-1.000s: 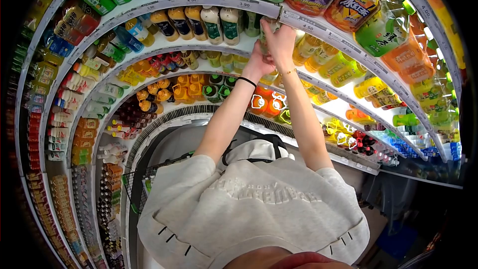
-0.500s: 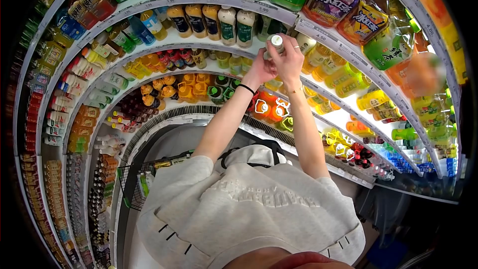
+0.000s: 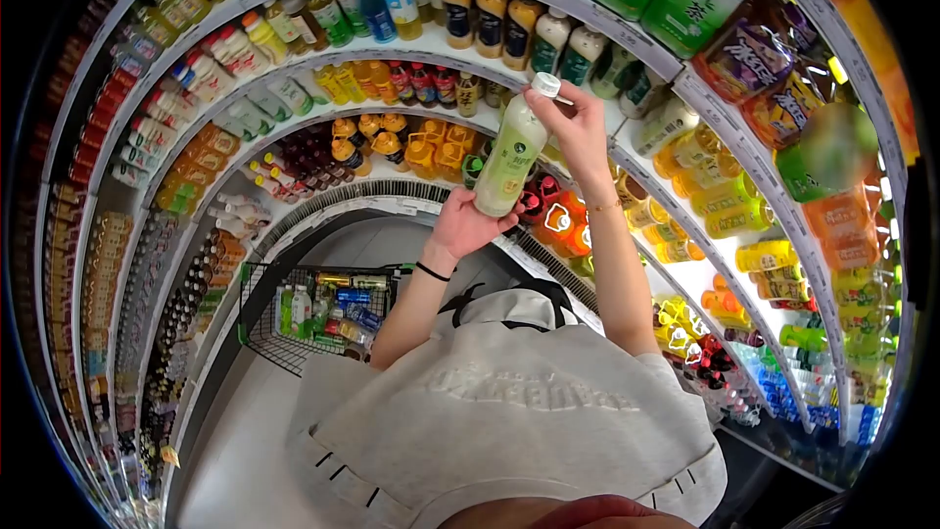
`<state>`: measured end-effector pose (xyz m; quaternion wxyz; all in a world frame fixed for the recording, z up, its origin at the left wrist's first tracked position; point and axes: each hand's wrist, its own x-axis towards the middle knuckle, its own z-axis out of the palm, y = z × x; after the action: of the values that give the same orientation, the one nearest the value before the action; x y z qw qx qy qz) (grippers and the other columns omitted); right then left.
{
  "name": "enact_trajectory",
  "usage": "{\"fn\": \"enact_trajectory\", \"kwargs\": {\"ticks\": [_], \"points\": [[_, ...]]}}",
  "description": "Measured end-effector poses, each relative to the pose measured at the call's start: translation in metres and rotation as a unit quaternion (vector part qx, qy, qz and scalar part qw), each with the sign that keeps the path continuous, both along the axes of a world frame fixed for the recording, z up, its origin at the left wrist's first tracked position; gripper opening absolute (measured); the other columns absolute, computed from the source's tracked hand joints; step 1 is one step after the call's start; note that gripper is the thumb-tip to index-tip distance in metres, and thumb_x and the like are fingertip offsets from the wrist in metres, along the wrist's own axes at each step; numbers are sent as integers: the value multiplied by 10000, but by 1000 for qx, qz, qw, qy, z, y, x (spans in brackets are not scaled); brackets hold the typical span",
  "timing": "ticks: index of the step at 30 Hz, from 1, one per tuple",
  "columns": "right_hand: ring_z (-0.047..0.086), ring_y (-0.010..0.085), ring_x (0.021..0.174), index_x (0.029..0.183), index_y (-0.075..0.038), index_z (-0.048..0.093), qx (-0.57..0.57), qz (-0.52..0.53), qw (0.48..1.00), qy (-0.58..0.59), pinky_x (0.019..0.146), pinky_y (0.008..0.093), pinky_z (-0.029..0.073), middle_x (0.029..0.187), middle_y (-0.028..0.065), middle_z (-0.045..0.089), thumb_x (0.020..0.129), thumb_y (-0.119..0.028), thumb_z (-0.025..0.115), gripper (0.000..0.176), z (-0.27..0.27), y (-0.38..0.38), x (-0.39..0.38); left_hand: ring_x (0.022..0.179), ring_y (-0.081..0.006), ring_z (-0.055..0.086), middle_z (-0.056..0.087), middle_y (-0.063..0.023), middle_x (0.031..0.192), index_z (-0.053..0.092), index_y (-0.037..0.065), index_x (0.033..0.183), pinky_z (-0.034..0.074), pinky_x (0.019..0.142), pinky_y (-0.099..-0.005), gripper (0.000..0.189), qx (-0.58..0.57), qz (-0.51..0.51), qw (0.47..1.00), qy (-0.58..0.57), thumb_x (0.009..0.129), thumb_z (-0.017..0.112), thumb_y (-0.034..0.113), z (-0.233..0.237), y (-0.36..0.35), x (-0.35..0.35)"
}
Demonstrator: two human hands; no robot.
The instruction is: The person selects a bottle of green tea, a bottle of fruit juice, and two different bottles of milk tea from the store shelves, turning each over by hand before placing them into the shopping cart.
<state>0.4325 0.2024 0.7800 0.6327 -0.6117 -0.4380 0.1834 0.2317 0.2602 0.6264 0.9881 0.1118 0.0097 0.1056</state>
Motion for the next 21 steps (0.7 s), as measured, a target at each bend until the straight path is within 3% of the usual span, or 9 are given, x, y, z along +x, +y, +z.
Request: {"fn": "enact_trajectory", "kwargs": {"ticks": [2, 5, 7, 8, 13, 15, 17, 20, 21], "points": [[653, 80, 809, 1100, 44, 731, -9, 138, 978, 158, 727, 238, 508, 926, 41, 734, 957, -220, 726, 301, -3, 30, -37, 1229, -346, 555, 523, -222, 1411, 419, -36, 1480, 477, 1031, -452, 696, 12, 54, 998, -8, 910, 541, 343, -2, -6, -58], [688, 103, 870, 1119, 41, 727, -46, 284, 922, 258, 783, 257, 540, 974, 74, 741, 970, -217, 708, 298, -6, 71, -103, 1228, -355, 592, 563, -241, 1371, 427, 1, 1478, 485, 1045, -470, 615, 47, 149, 988, 1, 961, 600, 286, 23, -29, -137], [711, 147, 896, 1139, 54, 707, -55, 351, 890, 287, 814, 295, 564, 1021, 116, 746, 993, -215, 670, 309, -3, 88, -155, 1194, -330, 610, 558, -236, 1376, 410, -21, 1490, 524, 983, -431, 789, 126, 214, 965, 88, 881, 757, 342, 46, -45, -176], [720, 185, 926, 1155, 64, 685, -68, 395, 858, 321, 824, 313, 574, 1034, 135, 743, 999, -233, 656, 337, -3, 95, -179, 1170, -334, 629, 567, -247, 1370, 395, -12, 1495, 538, 972, -432, 828, 122, 249, 959, 63, 853, 814, 300, 50, -55, -192], [725, 251, 963, 1236, 83, 618, -100, 563, 730, 374, 864, 397, 603, 1083, 195, 727, 1018, -274, 591, 419, 0, 110, -278, 1176, -303, 628, 594, -216, 1327, 407, -11, 1469, 521, 1011, -434, 802, 166, 415, 881, 154, 856, 812, 310, 93, -109, -241], [705, 207, 987, 1248, 60, 612, -135, 585, 702, 383, 861, 344, 571, 1089, 162, 738, 1038, -283, 565, 405, 3, 106, -305, 1185, -290, 623, 608, -189, 1292, 421, -17, 1451, 507, 1044, -440, 780, 205, 452, 841, 216, 858, 806, 312, 97, -121, -254], [712, 260, 997, 1350, 68, 545, -164, 604, 670, 399, 913, 425, 598, 1131, 213, 712, 1041, -283, 538, 467, 3, 103, -326, 1168, -282, 633, 607, -173, 1288, 427, -24, 1443, 510, 1049, -435, 707, 227, 469, 825, 219, 884, 757, 254, 87, -133, -265], [710, 249, 995, 1392, 45, 508, -161, 616, 638, 432, 917, 434, 595, 1107, 195, 715, 1049, -292, 523, 481, 0, 103, -350, 1111, -251, 666, 603, -156, 1299, 418, -34, 1440, 542, 998, -403, 601, 256, 530, 717, 374, 893, 641, 79, 96, -143, -263], [710, 249, 995, 1392, 45, 508, -160, 615, 640, 433, 917, 434, 595, 1107, 195, 715, 1049, -292, 523, 481, 1, 103, -353, 1111, -251, 666, 603, -156, 1299, 418, -34, 1440, 542, 998, -403, 601, 257, 528, 718, 373, 893, 641, 79, 99, -142, -260]]}}
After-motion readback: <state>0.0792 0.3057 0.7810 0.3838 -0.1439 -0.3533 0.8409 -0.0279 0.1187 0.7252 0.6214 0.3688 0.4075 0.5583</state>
